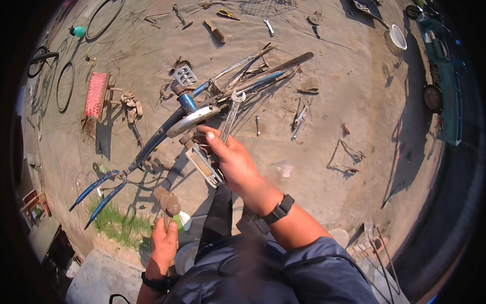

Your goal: The person uses a hammer and wrench to remove a bicycle pedal from the crank arm. They repeatedly strike the pedal spindle with the hammer while holding the crank with a wrench, then unscrew the pedal by hand and set it aside.

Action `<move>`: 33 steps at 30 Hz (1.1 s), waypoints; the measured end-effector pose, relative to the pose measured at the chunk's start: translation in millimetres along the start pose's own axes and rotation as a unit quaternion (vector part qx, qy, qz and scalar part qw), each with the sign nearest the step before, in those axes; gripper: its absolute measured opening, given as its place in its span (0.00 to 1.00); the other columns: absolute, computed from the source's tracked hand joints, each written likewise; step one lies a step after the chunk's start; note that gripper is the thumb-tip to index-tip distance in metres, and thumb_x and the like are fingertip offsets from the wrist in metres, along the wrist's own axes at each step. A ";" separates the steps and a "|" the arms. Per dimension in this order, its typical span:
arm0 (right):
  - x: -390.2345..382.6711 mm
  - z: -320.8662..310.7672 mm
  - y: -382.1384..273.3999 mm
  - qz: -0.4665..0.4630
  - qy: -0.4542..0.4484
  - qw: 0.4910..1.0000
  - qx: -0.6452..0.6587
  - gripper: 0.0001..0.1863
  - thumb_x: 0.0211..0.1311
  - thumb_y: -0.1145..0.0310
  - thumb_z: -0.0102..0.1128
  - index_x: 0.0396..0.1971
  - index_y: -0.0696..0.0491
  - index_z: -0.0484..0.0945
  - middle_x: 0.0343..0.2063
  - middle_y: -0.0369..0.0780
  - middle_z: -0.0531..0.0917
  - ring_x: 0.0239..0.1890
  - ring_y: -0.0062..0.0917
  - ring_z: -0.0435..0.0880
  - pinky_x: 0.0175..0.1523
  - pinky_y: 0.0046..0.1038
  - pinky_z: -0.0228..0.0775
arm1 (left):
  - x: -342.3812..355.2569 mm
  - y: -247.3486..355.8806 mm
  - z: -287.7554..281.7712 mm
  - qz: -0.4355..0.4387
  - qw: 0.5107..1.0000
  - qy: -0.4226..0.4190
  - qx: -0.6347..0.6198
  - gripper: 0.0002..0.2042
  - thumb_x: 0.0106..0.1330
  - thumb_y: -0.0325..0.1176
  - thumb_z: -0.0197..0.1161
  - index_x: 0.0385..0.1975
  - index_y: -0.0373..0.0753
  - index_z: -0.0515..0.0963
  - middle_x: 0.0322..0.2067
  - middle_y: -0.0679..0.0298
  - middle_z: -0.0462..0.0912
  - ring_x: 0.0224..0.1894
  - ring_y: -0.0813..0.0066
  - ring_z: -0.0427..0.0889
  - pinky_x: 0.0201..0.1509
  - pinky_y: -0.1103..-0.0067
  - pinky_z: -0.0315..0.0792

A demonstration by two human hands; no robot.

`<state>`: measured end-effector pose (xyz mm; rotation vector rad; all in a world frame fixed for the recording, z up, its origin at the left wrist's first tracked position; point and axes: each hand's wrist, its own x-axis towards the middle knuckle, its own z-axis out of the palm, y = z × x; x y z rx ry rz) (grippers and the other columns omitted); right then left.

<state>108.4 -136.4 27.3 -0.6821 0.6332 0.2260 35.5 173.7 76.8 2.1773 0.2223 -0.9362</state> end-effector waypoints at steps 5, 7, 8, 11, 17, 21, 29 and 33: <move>-3.6 -2.4 4.8 -0.003 -0.005 1.000 -0.011 0.33 0.79 0.53 0.55 0.75 0.55 0.63 0.59 0.42 0.81 0.59 0.25 0.79 0.63 0.29 0.71 | -0.5 29.1 -5.0 -0.081 0.989 -0.052 -0.111 0.08 0.74 0.32 0.63 0.42 0.38 0.70 0.24 0.68 0.73 0.16 0.83 0.69 0.20 0.81 0.67; -8.7 -4.2 4.8 0.006 -0.006 1.000 -0.010 0.33 0.79 0.53 0.55 0.75 0.54 0.62 0.57 0.41 0.82 0.57 0.24 0.79 0.61 0.27 0.71 | -4.5 49.3 -12.3 -0.075 0.979 -0.077 -0.176 0.08 0.73 0.30 0.63 0.44 0.37 0.71 0.26 0.67 0.73 0.18 0.82 0.70 0.21 0.80 0.69; -12.1 -3.3 3.7 0.011 -0.007 1.000 -0.009 0.33 0.79 0.54 0.54 0.76 0.54 0.62 0.56 0.40 0.82 0.56 0.23 0.79 0.61 0.27 0.72 | -6.9 55.2 -16.5 -0.041 0.975 -0.089 -0.199 0.08 0.73 0.29 0.62 0.45 0.36 0.71 0.27 0.66 0.73 0.19 0.81 0.71 0.23 0.80 0.70; -13.1 -0.6 4.0 0.033 0.001 0.999 0.001 0.32 0.79 0.56 0.53 0.76 0.54 0.61 0.54 0.39 0.83 0.53 0.22 0.80 0.59 0.26 0.73 | -1.7 67.6 -20.1 0.120 0.980 -0.063 -0.148 0.10 0.76 0.32 0.61 0.49 0.35 0.71 0.32 0.66 0.73 0.25 0.79 0.74 0.29 0.80 0.72; -19.7 3.0 5.7 0.005 0.005 0.998 0.059 0.29 0.79 0.61 0.52 0.75 0.53 0.63 0.53 0.39 0.83 0.55 0.21 0.80 0.61 0.25 0.70 | 46.7 110.1 -9.2 0.187 0.981 0.045 -0.024 0.16 0.79 0.39 0.59 0.56 0.34 0.71 0.36 0.68 0.74 0.32 0.85 0.71 0.34 0.85 0.66; -21.0 7.4 3.2 -0.020 0.025 0.998 0.057 0.26 0.79 0.63 0.51 0.72 0.54 0.66 0.53 0.39 0.83 0.55 0.20 0.78 0.64 0.24 0.67 | 52.7 106.3 -5.5 0.243 0.965 0.091 -0.029 0.18 0.80 0.39 0.56 0.61 0.33 0.70 0.41 0.66 0.77 0.36 0.80 0.74 0.39 0.81 0.69; -13.1 0.0 12.0 -0.065 0.064 0.996 0.025 0.22 0.77 0.65 0.49 0.65 0.57 0.72 0.47 0.40 0.81 0.50 0.23 0.81 0.52 0.29 0.79 | 46.6 140.2 -27.6 0.233 0.969 0.074 0.031 0.17 0.81 0.42 0.54 0.56 0.34 0.71 0.34 0.68 0.75 0.29 0.81 0.72 0.33 0.84 0.67; -11.1 -0.8 14.7 -0.070 0.075 0.995 0.010 0.20 0.76 0.66 0.48 0.62 0.58 0.74 0.45 0.39 0.81 0.52 0.22 0.79 0.52 0.28 0.78 | 48.5 172.2 -25.1 0.327 0.941 0.088 -0.021 0.14 0.80 0.43 0.55 0.47 0.36 0.71 0.32 0.66 0.72 0.27 0.82 0.68 0.31 0.85 0.64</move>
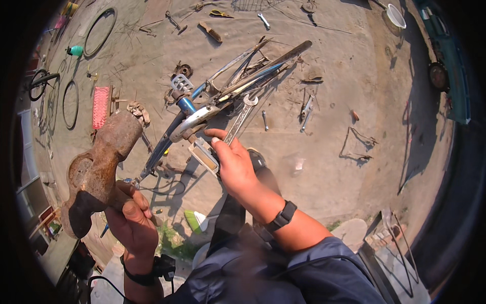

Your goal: The person uses a hammer and wrench to remove a bicycle pedal from the crank arm. They repeatedly strike the pedal spindle with the hammer while holding the crank with a wrench, then unscrew the pedal by hand and set it aside.

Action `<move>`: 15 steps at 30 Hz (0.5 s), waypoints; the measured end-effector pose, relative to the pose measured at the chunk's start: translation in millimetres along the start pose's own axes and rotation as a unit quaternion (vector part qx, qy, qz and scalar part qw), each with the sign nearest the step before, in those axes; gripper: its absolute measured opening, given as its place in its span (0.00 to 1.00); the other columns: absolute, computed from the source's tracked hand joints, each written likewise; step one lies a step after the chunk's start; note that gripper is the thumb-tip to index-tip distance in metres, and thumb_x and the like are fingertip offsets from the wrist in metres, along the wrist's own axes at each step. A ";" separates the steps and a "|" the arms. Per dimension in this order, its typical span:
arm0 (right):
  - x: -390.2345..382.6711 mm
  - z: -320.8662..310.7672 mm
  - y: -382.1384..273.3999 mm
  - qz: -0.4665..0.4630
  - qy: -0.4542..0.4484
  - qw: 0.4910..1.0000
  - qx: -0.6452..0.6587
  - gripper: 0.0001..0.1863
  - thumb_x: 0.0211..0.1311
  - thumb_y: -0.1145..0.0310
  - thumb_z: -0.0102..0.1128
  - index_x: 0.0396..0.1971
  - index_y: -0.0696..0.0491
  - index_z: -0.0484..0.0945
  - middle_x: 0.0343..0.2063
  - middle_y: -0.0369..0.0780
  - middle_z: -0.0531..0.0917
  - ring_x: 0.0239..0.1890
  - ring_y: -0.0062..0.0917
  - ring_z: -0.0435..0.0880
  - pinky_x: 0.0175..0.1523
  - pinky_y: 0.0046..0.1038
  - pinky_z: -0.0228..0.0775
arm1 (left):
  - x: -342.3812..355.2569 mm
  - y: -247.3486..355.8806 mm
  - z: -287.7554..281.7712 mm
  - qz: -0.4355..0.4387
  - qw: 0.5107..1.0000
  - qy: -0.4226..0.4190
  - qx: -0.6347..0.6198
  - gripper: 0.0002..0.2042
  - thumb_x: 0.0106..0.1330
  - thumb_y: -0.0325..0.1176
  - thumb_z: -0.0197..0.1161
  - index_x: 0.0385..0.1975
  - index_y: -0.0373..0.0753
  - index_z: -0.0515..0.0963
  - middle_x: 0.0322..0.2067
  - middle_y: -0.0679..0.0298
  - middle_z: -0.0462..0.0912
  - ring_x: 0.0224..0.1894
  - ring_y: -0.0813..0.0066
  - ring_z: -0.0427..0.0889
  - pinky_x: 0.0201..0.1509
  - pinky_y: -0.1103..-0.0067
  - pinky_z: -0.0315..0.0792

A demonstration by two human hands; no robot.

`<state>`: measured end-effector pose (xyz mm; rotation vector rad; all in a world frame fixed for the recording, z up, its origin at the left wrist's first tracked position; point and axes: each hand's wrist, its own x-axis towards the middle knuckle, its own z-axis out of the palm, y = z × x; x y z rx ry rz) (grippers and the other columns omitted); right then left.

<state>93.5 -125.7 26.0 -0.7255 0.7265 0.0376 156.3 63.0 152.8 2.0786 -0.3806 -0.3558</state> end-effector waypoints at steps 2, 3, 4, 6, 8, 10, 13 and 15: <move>0.2 2.5 0.4 -0.004 0.010 1.000 -0.020 0.20 0.76 0.66 0.48 0.61 0.58 0.75 0.45 0.39 0.81 0.51 0.21 0.78 0.53 0.27 0.77 | 0.7 -5.3 -3.1 0.024 0.996 -0.024 0.086 0.14 0.79 0.41 0.56 0.49 0.34 0.72 0.34 0.60 0.75 0.30 0.74 0.74 0.35 0.78 0.70; 0.1 3.3 0.2 -0.010 0.019 0.999 -0.035 0.19 0.76 0.66 0.48 0.60 0.58 0.75 0.45 0.39 0.80 0.50 0.21 0.78 0.53 0.27 0.76 | 8.1 -10.2 1.7 0.023 0.990 -0.056 0.131 0.14 0.79 0.40 0.57 0.50 0.34 0.72 0.35 0.58 0.76 0.32 0.69 0.76 0.38 0.74 0.72; -0.1 4.0 -0.1 -0.017 0.027 0.998 -0.050 0.19 0.77 0.65 0.48 0.60 0.58 0.76 0.45 0.40 0.80 0.49 0.21 0.78 0.53 0.27 0.76 | 11.8 -15.1 5.4 0.021 0.980 -0.088 0.176 0.14 0.79 0.38 0.58 0.51 0.33 0.72 0.36 0.56 0.77 0.35 0.65 0.78 0.41 0.71 0.74; -1.3 -1.2 -0.6 -0.032 0.050 0.997 -0.040 0.19 0.77 0.65 0.49 0.59 0.58 0.76 0.45 0.40 0.80 0.48 0.21 0.78 0.53 0.27 0.75 | 12.6 -20.8 2.5 -0.027 0.974 -0.105 0.200 0.15 0.77 0.36 0.59 0.55 0.32 0.72 0.40 0.52 0.79 0.40 0.58 0.79 0.49 0.67 0.73; 0.7 -5.2 -0.2 -0.037 0.053 0.997 -0.033 0.18 0.77 0.63 0.50 0.58 0.57 0.77 0.44 0.39 0.81 0.47 0.21 0.78 0.54 0.27 0.74 | 15.1 -8.8 -2.1 -0.020 0.976 -0.086 0.197 0.16 0.78 0.37 0.59 0.55 0.32 0.72 0.40 0.55 0.79 0.40 0.62 0.78 0.49 0.69 0.73; 5.7 -5.0 0.8 -0.034 0.034 0.998 -0.032 0.18 0.77 0.62 0.51 0.58 0.57 0.77 0.43 0.39 0.81 0.47 0.21 0.78 0.54 0.27 0.74 | 17.6 8.7 -7.0 -0.043 0.995 -0.032 0.088 0.16 0.80 0.39 0.56 0.55 0.31 0.72 0.40 0.60 0.79 0.39 0.69 0.77 0.48 0.75 0.72; 1.6 -4.6 9.2 -0.017 0.047 0.998 -0.046 0.17 0.78 0.61 0.51 0.56 0.57 0.77 0.42 0.38 0.81 0.46 0.20 0.77 0.54 0.25 0.72 | 15.7 23.9 -17.0 -0.032 0.999 -0.018 0.035 0.16 0.80 0.39 0.56 0.52 0.29 0.71 0.39 0.60 0.78 0.36 0.73 0.78 0.43 0.77 0.73; -0.4 2.1 19.8 -0.024 0.052 0.996 -0.067 0.16 0.78 0.62 0.51 0.54 0.56 0.78 0.42 0.37 0.81 0.45 0.19 0.76 0.54 0.25 0.70 | 11.8 14.9 -20.1 0.049 0.986 -0.045 0.150 0.15 0.79 0.38 0.58 0.50 0.30 0.71 0.38 0.59 0.79 0.35 0.70 0.79 0.41 0.74 0.75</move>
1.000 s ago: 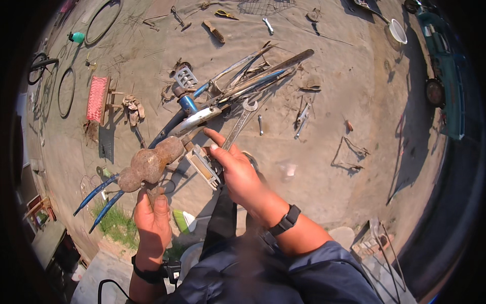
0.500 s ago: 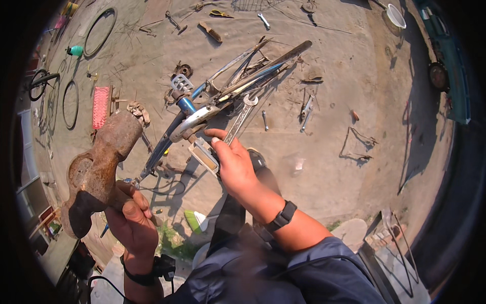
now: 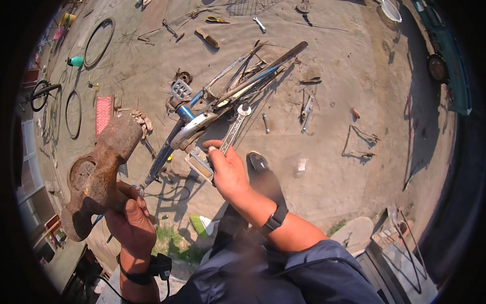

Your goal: The person uses a hammer and wrench to remove a bicycle pedal from the crank arm. They repeatedly strike the pedal spindle with the hammer while holding the crank with a wrench, then unscrew the pedal by hand and set it aside.

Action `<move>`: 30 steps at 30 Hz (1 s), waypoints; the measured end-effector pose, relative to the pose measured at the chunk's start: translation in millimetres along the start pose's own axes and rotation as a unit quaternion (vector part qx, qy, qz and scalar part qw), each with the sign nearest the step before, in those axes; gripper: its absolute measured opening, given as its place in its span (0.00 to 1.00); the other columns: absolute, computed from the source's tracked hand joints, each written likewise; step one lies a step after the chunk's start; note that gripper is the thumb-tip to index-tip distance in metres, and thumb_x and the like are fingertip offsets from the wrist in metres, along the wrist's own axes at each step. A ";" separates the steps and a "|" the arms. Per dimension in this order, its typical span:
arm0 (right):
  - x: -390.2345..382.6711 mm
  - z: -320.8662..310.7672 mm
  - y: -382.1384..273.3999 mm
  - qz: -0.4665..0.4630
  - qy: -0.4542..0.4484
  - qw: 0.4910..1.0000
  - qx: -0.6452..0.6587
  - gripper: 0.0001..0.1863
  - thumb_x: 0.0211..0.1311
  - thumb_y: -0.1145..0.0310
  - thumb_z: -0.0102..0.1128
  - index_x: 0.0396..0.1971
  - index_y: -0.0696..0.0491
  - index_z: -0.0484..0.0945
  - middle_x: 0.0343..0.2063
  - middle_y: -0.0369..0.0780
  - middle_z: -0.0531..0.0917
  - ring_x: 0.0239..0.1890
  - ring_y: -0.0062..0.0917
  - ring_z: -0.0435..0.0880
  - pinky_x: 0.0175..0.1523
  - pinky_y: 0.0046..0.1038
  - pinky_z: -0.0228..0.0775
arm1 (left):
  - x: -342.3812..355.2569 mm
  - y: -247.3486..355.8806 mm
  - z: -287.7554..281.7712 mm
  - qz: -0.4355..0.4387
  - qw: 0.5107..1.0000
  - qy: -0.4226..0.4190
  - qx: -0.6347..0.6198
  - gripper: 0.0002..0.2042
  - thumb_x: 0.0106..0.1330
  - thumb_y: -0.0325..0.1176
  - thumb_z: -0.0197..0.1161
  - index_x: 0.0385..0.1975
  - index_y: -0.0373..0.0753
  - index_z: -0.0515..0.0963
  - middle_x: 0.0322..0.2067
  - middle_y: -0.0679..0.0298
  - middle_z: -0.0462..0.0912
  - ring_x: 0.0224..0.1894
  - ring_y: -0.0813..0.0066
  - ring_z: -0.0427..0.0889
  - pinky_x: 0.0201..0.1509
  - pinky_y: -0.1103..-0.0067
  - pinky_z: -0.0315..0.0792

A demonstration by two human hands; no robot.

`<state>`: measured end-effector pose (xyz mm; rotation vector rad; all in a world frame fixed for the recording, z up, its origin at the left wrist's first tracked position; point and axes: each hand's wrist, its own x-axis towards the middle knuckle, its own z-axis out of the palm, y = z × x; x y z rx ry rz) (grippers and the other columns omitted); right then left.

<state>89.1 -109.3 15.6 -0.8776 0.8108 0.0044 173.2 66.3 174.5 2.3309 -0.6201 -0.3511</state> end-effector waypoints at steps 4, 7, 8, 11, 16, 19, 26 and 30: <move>-3.4 7.8 8.5 -0.005 0.005 1.000 0.002 0.15 0.78 0.62 0.50 0.53 0.55 0.78 0.41 0.36 0.81 0.44 0.19 0.76 0.54 0.25 0.69 | 2.9 -21.8 19.1 -0.077 0.986 -0.093 0.112 0.13 0.77 0.35 0.60 0.50 0.31 0.74 0.37 0.56 0.80 0.36 0.63 0.79 0.45 0.69 0.74; -3.9 4.6 7.7 -0.010 0.007 0.999 -0.045 0.15 0.78 0.62 0.50 0.52 0.55 0.78 0.41 0.36 0.81 0.44 0.19 0.75 0.54 0.25 0.69 | 2.6 -16.0 13.6 -0.026 0.997 -0.027 0.068 0.14 0.77 0.37 0.60 0.50 0.31 0.74 0.37 0.58 0.80 0.36 0.64 0.79 0.44 0.68 0.74; -1.9 2.8 14.6 -0.019 0.013 1.000 -0.013 0.15 0.78 0.62 0.50 0.52 0.55 0.78 0.42 0.36 0.81 0.44 0.19 0.75 0.54 0.25 0.69 | 2.9 -13.0 11.2 0.007 0.999 0.002 0.054 0.14 0.78 0.38 0.60 0.50 0.31 0.73 0.38 0.59 0.79 0.36 0.64 0.79 0.44 0.68 0.75; -2.2 -1.4 2.9 -0.015 0.013 0.999 -0.030 0.15 0.78 0.62 0.50 0.52 0.55 0.78 0.42 0.36 0.81 0.45 0.19 0.76 0.54 0.25 0.69 | -14.9 -7.3 2.2 -0.079 0.993 0.020 -0.085 0.17 0.78 0.40 0.60 0.52 0.31 0.73 0.38 0.60 0.79 0.36 0.65 0.80 0.44 0.69 0.75; 0.0 1.2 8.9 -0.019 0.023 1.000 -0.008 0.14 0.78 0.62 0.50 0.52 0.56 0.77 0.42 0.37 0.82 0.45 0.20 0.77 0.54 0.26 0.71 | -10.9 -35.8 27.3 -0.044 0.989 -0.089 0.109 0.15 0.76 0.35 0.61 0.54 0.32 0.73 0.39 0.47 0.82 0.39 0.46 0.82 0.45 0.64 0.75; 4.8 -0.8 9.9 -0.038 0.020 0.999 0.004 0.14 0.78 0.63 0.51 0.51 0.56 0.77 0.42 0.37 0.82 0.45 0.21 0.77 0.54 0.26 0.71 | -4.8 -21.2 18.0 -0.091 0.990 -0.067 0.085 0.13 0.76 0.33 0.62 0.52 0.32 0.73 0.40 0.51 0.82 0.41 0.49 0.82 0.44 0.66 0.74; 1.9 1.2 6.0 -0.041 0.031 0.999 -0.001 0.13 0.78 0.64 0.50 0.50 0.57 0.77 0.42 0.37 0.81 0.45 0.20 0.77 0.55 0.26 0.71 | -4.3 0.3 6.3 -0.052 0.985 0.069 -0.152 0.21 0.74 0.51 0.64 0.44 0.37 0.71 0.29 0.66 0.72 0.26 0.82 0.70 0.29 0.84 0.66; 2.1 3.9 6.1 -0.049 0.026 0.998 -0.025 0.13 0.78 0.64 0.51 0.49 0.57 0.77 0.42 0.38 0.81 0.46 0.21 0.77 0.56 0.27 0.70 | -7.1 -42.0 26.2 -0.016 0.991 -0.074 0.111 0.15 0.76 0.39 0.63 0.50 0.34 0.72 0.29 0.55 0.78 0.31 0.64 0.81 0.36 0.69 0.75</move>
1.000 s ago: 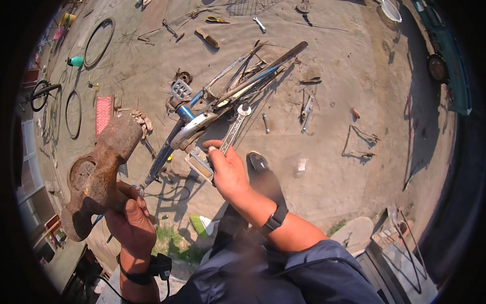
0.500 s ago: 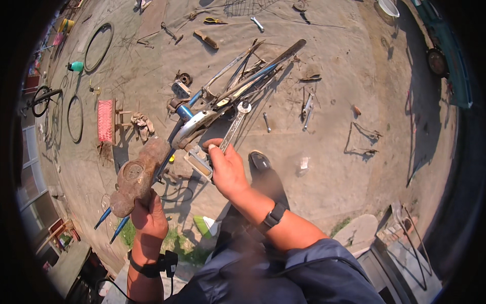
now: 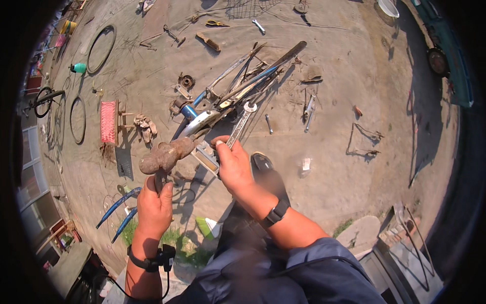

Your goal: The person uses a hammer and wrench to remove a bicycle pedal from the crank arm. They repeatedly strike the pedal spindle with the hammer while holding the crank with a wrench, then unscrew the pedal by hand and set it aside.

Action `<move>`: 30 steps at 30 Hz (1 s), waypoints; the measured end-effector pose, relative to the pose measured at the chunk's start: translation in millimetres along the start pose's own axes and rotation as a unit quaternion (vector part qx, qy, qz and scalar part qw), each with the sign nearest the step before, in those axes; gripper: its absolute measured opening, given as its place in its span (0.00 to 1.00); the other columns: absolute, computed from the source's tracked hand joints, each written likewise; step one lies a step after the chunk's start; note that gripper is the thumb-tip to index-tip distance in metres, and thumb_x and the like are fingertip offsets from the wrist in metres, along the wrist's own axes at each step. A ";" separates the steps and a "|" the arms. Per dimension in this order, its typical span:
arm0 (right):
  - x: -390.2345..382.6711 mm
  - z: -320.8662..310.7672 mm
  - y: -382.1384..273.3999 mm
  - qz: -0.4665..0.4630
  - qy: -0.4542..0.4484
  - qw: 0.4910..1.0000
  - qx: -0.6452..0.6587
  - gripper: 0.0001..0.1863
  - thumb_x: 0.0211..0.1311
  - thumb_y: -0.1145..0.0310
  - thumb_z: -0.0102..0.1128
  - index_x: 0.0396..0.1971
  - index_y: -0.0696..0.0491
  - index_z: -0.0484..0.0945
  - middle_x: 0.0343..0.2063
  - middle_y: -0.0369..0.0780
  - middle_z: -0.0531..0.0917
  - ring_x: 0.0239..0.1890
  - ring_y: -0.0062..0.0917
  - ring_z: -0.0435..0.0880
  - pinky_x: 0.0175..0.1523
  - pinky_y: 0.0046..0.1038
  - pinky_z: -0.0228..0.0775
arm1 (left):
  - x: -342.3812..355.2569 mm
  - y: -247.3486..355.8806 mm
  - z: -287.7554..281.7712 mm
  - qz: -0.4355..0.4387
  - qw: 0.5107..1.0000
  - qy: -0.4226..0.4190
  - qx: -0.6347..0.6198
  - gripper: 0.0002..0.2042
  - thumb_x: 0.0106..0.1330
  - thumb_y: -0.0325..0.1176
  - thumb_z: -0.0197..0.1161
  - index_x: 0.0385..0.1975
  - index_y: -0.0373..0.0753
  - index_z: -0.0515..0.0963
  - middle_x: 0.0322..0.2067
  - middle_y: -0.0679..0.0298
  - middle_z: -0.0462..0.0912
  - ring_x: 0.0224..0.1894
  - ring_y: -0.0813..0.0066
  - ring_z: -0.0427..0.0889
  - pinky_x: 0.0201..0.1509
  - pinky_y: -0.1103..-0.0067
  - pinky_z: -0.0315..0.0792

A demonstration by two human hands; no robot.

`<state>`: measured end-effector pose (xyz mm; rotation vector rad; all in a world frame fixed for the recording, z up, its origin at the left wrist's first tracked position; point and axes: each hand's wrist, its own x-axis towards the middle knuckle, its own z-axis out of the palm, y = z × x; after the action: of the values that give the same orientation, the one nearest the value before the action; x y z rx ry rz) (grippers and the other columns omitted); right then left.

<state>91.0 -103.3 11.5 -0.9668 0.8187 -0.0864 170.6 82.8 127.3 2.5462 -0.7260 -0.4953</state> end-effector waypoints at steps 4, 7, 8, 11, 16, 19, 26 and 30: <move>1.6 -7.6 -5.2 0.005 0.016 1.000 0.002 0.13 0.77 0.64 0.50 0.49 0.57 0.77 0.42 0.38 0.82 0.47 0.22 0.78 0.57 0.28 0.70 | 4.6 20.6 -23.9 0.007 0.996 0.072 -0.057 0.14 0.77 0.36 0.61 0.52 0.33 0.71 0.32 0.62 0.78 0.30 0.71 0.75 0.36 0.76 0.71; 3.9 -9.8 2.4 0.005 0.027 0.999 0.019 0.13 0.77 0.64 0.50 0.49 0.57 0.78 0.42 0.38 0.82 0.47 0.22 0.78 0.58 0.28 0.69 | 6.4 52.6 -43.1 -0.060 0.931 0.174 -0.315 0.18 0.78 0.47 0.60 0.48 0.37 0.70 0.30 0.69 0.69 0.26 0.86 0.64 0.30 0.87 0.63; 4.5 -9.9 3.3 0.004 0.029 0.999 0.025 0.13 0.77 0.64 0.50 0.49 0.57 0.78 0.42 0.38 0.82 0.47 0.22 0.78 0.58 0.28 0.69 | 5.8 56.3 -44.3 -0.026 0.929 0.162 -0.331 0.19 0.78 0.49 0.60 0.47 0.37 0.70 0.29 0.69 0.68 0.25 0.86 0.64 0.29 0.86 0.63; 6.7 -5.8 8.1 -0.013 0.013 1.000 -0.002 0.13 0.77 0.64 0.51 0.49 0.57 0.78 0.42 0.38 0.82 0.47 0.22 0.78 0.57 0.28 0.70 | 4.3 40.4 -21.0 0.002 0.977 0.091 -0.192 0.19 0.77 0.50 0.60 0.41 0.37 0.71 0.25 0.66 0.70 0.24 0.77 0.69 0.29 0.80 0.66; 7.2 -10.8 -11.3 -0.008 0.047 0.998 0.049 0.13 0.76 0.64 0.52 0.48 0.58 0.78 0.43 0.38 0.82 0.45 0.23 0.78 0.56 0.28 0.70 | 18.0 38.2 -23.4 -0.057 0.998 -0.016 -0.024 0.13 0.73 0.37 0.65 0.46 0.34 0.73 0.32 0.45 0.82 0.34 0.35 0.79 0.38 0.58 0.74; 8.2 -13.7 -16.7 -0.011 0.049 0.998 0.047 0.13 0.76 0.64 0.53 0.47 0.58 0.78 0.42 0.38 0.82 0.45 0.22 0.78 0.55 0.28 0.70 | 15.3 51.2 -47.3 -0.024 0.977 0.106 -0.186 0.17 0.76 0.41 0.64 0.46 0.32 0.71 0.36 0.55 0.80 0.31 0.60 0.81 0.34 0.67 0.75; 5.9 -6.4 5.5 -0.002 0.035 0.999 0.013 0.12 0.77 0.64 0.52 0.46 0.57 0.78 0.39 0.37 0.82 0.43 0.21 0.77 0.54 0.27 0.70 | 8.1 21.4 -10.8 0.038 0.998 0.048 0.018 0.13 0.75 0.39 0.63 0.44 0.35 0.72 0.32 0.54 0.80 0.29 0.57 0.79 0.32 0.66 0.74; 8.2 -5.7 -0.4 -0.042 0.061 0.997 0.016 0.12 0.77 0.64 0.51 0.45 0.56 0.78 0.37 0.36 0.81 0.41 0.20 0.76 0.52 0.27 0.69 | 29.9 49.2 -27.3 0.014 1.000 -0.004 0.001 0.14 0.71 0.33 0.67 0.49 0.34 0.74 0.33 0.46 0.84 0.34 0.38 0.82 0.37 0.60 0.76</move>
<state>93.2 -110.9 5.4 -0.9718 0.8867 -0.2328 186.8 37.0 168.5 2.5327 -0.7649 -0.4945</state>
